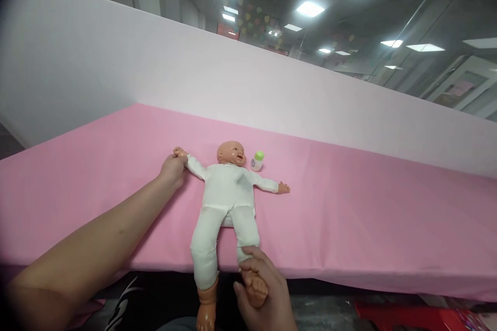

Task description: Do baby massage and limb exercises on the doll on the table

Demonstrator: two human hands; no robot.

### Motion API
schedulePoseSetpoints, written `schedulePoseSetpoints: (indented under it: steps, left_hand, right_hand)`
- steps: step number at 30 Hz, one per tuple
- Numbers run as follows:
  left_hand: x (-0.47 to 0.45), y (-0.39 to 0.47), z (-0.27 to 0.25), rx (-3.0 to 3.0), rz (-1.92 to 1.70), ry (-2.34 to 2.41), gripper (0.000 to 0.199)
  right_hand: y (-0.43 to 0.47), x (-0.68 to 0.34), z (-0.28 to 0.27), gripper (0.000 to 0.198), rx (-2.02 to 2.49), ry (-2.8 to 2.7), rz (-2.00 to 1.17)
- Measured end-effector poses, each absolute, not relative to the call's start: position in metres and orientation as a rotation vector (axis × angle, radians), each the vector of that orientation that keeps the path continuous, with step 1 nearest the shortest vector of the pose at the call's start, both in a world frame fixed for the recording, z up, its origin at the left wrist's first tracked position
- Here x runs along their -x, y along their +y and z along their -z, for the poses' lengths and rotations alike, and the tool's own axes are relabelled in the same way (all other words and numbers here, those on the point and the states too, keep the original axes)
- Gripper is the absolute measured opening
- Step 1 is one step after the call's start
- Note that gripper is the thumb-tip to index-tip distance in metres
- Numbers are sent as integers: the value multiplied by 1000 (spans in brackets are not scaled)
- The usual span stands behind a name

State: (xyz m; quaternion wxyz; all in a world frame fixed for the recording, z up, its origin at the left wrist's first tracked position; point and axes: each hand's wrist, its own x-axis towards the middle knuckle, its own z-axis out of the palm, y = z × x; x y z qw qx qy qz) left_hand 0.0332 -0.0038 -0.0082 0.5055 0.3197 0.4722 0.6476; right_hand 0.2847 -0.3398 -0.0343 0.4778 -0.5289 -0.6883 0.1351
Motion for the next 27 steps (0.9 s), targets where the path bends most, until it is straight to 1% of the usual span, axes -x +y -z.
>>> schedulePoseSetpoints:
  steps: [5,7,10,12,16,19,22,25,27]
  left_hand:
    - [-36,-3,1,-657,-1574,1045,29]
    - [-39,-9,-5,-706,-1607,1031,35]
    - [-46,-27,-10,-1056,-1604,1019,49]
    - [-53,-43,-10,-1441,-1481,1002,52]
    - [-67,-68,-9,-2219,-1108,1028,51]
    - [-73,-72,-9,-2630,-927,1030,46]
    - [-75,-69,-10,-2789,-863,1020,41]
    - [-75,-67,-11,-2789,-867,992,40]
    - [-75,-68,-12,-2770,-879,975,38]
  right_hand:
    - [-346,-286,54,37,1335,-1709,-351]
    - [-346,-286,55,37,1332,-1691,-354]
    - [-345,-283,47,37,1290,-1655,-350]
    - [-344,-281,38,37,1252,-1640,-341]
    - [-335,-277,15,34,1210,-1589,-331]
    - [-317,-277,-2,30,1217,-1540,-374]
    - [-289,-275,-16,30,1240,-1559,-480]
    - [-257,-270,-26,32,1228,-1610,-581]
    - [-235,-266,-28,30,1220,-1618,-613]
